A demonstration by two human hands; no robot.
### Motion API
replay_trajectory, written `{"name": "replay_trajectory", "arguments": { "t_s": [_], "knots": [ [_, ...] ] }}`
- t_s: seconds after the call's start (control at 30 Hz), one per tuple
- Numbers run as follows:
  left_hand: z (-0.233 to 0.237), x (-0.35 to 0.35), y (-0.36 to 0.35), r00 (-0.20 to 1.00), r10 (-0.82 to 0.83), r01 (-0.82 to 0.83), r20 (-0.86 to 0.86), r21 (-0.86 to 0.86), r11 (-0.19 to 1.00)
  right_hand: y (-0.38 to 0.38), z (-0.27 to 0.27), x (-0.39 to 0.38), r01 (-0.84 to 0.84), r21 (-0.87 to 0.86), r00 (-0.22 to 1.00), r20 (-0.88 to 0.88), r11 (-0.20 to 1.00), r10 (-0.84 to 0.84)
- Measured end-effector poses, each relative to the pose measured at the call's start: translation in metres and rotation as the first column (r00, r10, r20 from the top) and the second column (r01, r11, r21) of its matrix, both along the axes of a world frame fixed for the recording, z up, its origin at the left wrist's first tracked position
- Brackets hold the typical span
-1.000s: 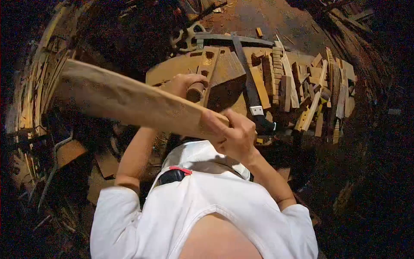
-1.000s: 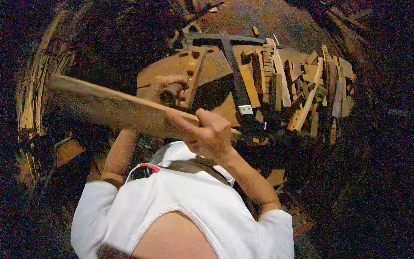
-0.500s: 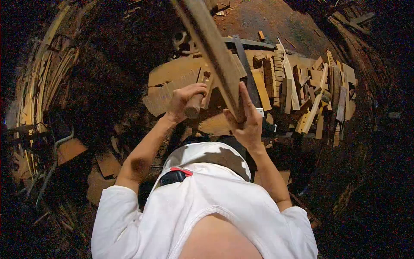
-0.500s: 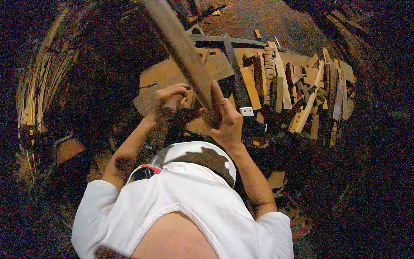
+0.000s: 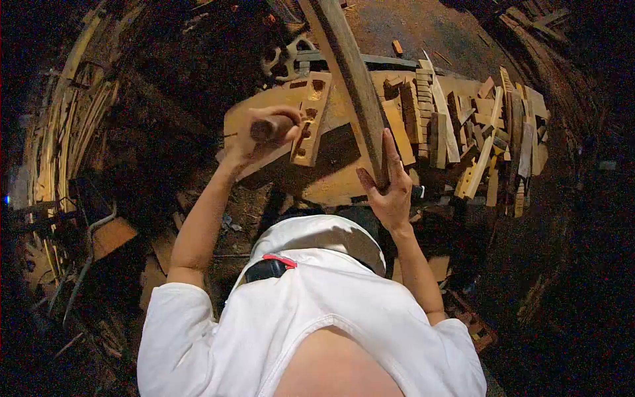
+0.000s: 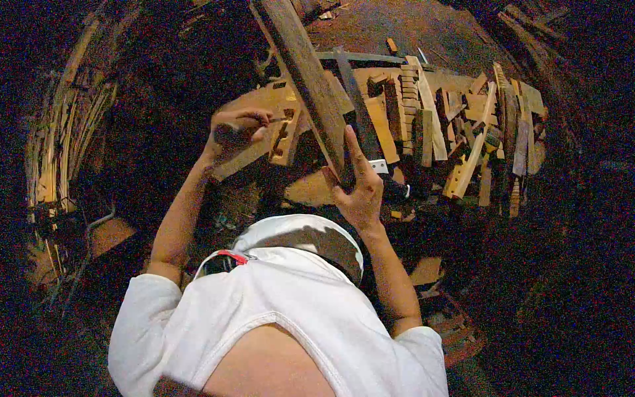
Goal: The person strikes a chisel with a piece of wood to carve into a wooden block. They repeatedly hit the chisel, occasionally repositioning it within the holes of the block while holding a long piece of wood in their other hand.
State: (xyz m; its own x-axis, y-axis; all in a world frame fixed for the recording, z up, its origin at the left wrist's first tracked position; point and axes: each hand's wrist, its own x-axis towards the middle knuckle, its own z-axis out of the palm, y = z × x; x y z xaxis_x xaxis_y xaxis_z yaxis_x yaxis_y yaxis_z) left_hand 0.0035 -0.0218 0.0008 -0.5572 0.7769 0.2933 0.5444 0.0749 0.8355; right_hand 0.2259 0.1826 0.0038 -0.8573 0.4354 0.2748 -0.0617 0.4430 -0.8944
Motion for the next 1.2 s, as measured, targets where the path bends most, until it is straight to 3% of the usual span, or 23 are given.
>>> {"name": "replay_trajectory", "arguments": {
  "t_s": [0.07,0.2,0.3,0.4,0.47,0.5,0.57,0.6,0.63,0.7,0.73,0.83,0.87,0.9,0.97,1.0,1.13,1.2],
  "knots": [
    [0.013,0.006,0.005,1.000,0.002,-0.001,0.006,-0.115,0.993,0.003,0.001,0.003,-0.049,-0.080,0.995,0.086,0.996,0.055],
    [0.018,0.002,0.011,0.991,-0.056,0.066,0.119,-0.084,0.994,0.005,-0.001,0.003,-0.058,-0.117,0.995,0.077,0.991,0.067],
    [0.028,-0.006,0.018,0.987,-0.072,0.100,0.144,-0.198,0.975,0.005,0.001,-0.001,-0.055,-0.117,0.992,0.105,0.992,0.068],
    [0.023,-0.020,0.022,0.968,-0.118,0.162,0.220,-0.190,0.968,0.002,0.011,-0.009,-0.027,-0.023,0.999,0.018,0.999,0.027],
    [0.011,-0.026,0.022,0.975,-0.212,0.220,0.060,-0.236,0.947,-0.002,0.035,-0.013,-0.084,0.066,0.996,0.008,0.994,0.084],
    [0.006,-0.028,0.018,0.975,-0.214,0.223,0.062,-0.238,0.945,-0.003,0.045,-0.013,-0.081,0.063,0.997,0.009,0.995,0.081],
    [0.001,-0.032,0.010,0.953,-0.302,0.264,-0.029,-0.407,0.874,-0.007,0.060,-0.012,-0.080,0.326,0.986,-0.114,0.942,0.123],
    [-0.003,-0.032,0.010,0.951,-0.307,0.269,-0.029,-0.406,0.873,-0.014,0.063,-0.022,-0.001,0.316,0.946,-0.307,0.949,0.104],
    [-0.003,-0.030,0.012,0.958,-0.262,0.288,0.118,-0.375,0.881,-0.015,0.062,-0.021,0.001,0.318,0.946,-0.308,0.948,0.103],
    [-0.003,-0.023,0.014,0.899,-0.164,0.302,0.407,-0.302,0.904,-0.017,0.052,-0.017,-0.282,0.490,0.956,0.211,0.825,0.202],
    [0.007,-0.013,0.018,0.928,-0.104,0.228,0.358,-0.325,0.918,-0.018,0.035,-0.022,-0.214,0.547,0.977,0.106,0.809,0.187],
    [0.028,-0.005,0.016,0.966,-0.154,0.213,0.206,-0.304,0.929,-0.028,0.049,-0.022,-0.208,0.630,0.975,0.071,0.748,0.211],
    [0.020,0.001,0.015,0.943,-0.131,0.202,0.305,-0.214,0.956,-0.030,0.045,-0.021,-0.176,0.571,0.970,-0.038,0.802,0.241],
    [0.021,0.005,0.016,0.941,-0.130,0.202,0.312,-0.212,0.956,-0.031,0.042,-0.020,-0.182,0.569,0.970,-0.031,0.802,0.242],
    [0.032,0.011,0.017,0.980,-0.164,0.176,0.109,-0.108,0.978,-0.033,0.037,-0.021,-0.138,0.499,0.971,-0.101,0.856,0.216],
    [-0.003,0.000,0.014,0.974,-0.079,0.136,0.212,-0.272,0.953,-0.029,0.027,-0.023,-0.165,0.547,0.984,0.032,0.821,0.176],
    [-0.003,0.010,0.006,0.993,-0.059,0.083,0.103,-0.255,0.963,-0.030,0.038,-0.021,-0.209,0.650,0.977,0.105,0.731,0.186],
    [0.004,0.020,0.005,0.991,-0.067,0.093,0.117,-0.233,0.968,-0.032,0.032,-0.016,-0.152,0.565,0.966,-0.088,0.811,0.242]
  ]
}}
